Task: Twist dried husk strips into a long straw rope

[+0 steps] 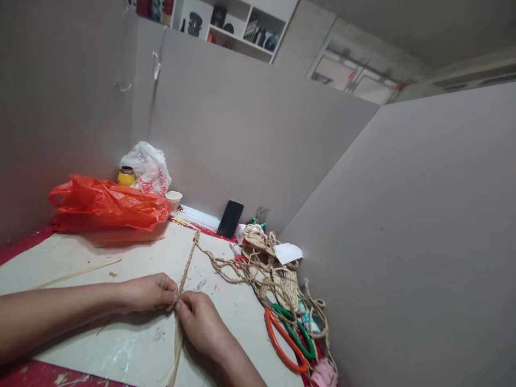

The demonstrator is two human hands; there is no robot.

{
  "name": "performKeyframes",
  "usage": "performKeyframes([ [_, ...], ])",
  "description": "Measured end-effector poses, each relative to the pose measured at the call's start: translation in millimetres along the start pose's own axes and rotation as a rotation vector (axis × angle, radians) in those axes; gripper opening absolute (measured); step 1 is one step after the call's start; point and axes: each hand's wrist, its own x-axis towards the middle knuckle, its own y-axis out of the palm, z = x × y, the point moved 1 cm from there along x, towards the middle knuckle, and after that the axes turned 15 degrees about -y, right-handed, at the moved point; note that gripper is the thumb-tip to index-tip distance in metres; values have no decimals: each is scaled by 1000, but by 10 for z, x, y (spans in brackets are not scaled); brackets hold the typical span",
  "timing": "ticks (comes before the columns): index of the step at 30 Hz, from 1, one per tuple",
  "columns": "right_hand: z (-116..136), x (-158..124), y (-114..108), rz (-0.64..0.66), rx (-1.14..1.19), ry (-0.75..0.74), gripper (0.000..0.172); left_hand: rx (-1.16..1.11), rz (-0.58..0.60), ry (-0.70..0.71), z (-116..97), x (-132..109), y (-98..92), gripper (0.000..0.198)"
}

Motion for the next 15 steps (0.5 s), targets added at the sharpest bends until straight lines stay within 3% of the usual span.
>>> performKeyframes([
  [6, 55, -24, -133, 12, -132, 115, 25, 45, -51, 73, 8, 6, 25, 17],
  [11, 203, -43, -21, 93, 168, 288, 30, -1, -60, 122, 34, 37, 52, 17],
  [15, 218, -28, 184, 34, 301, 391, 36, -131, -26, 112, 70, 58, 83, 17],
])
